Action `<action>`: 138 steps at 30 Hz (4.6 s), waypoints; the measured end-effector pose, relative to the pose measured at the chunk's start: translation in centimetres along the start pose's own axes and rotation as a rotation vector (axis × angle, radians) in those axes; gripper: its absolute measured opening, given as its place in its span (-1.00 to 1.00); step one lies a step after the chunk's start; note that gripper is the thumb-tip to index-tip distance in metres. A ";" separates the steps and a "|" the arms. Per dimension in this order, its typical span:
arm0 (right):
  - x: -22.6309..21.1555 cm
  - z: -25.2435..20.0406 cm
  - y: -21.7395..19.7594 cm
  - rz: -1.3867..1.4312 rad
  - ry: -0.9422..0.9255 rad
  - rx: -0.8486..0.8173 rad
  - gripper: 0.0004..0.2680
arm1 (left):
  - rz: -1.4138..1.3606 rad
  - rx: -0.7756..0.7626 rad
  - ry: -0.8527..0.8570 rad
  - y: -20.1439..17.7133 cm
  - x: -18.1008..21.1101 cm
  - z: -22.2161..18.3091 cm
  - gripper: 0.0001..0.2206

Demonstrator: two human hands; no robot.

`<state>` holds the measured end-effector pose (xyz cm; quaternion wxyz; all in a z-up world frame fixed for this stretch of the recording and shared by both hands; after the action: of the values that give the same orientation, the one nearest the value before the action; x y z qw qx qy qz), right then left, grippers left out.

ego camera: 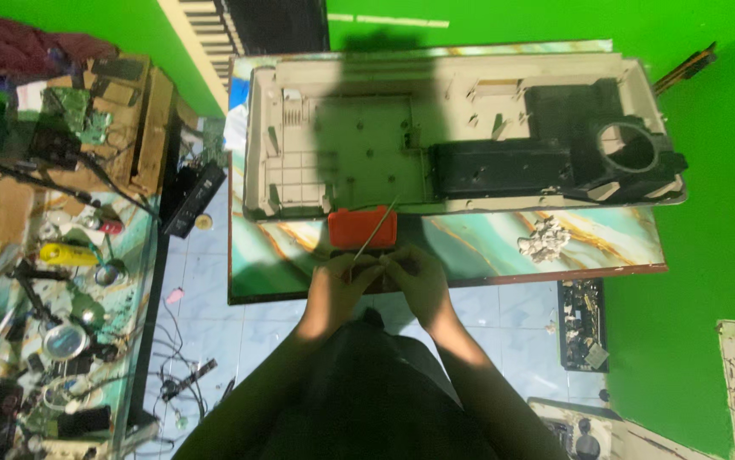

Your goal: The person uses a screwdriver to remove screws from the internal plastic components of an electronic device casing, placing the small hardware into a red container.

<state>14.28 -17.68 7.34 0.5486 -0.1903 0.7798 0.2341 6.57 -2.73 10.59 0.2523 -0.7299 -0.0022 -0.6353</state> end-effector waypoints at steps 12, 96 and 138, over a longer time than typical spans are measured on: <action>-5.8 -0.8 0.7 -0.470 -0.197 0.217 -0.86 | -0.028 -0.148 0.265 -1.6 5.6 2.6 -0.75; -8.4 -3.0 -27.4 -0.555 -0.231 0.443 -0.92 | 0.049 -0.212 0.306 18.2 5.1 13.2 -0.81; -8.6 10.8 -31.8 -0.643 0.313 0.094 -0.79 | 0.234 -0.304 -0.259 24.2 -4.3 24.8 -0.78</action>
<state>42.96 -37.18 7.40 0.4762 -0.4339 0.7646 -0.0185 36.55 -13.30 -3.92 0.2093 -0.8301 0.1458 -0.4959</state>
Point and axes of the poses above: each hand's wrist, its own z-axis towards the middle knuckle, its own y-axis out of the palm, x = y × z, the point moved 6 cm from there along z, towards the middle knuckle, and after that the axes turned 4 degrees about -x, right-handed, at the moved point
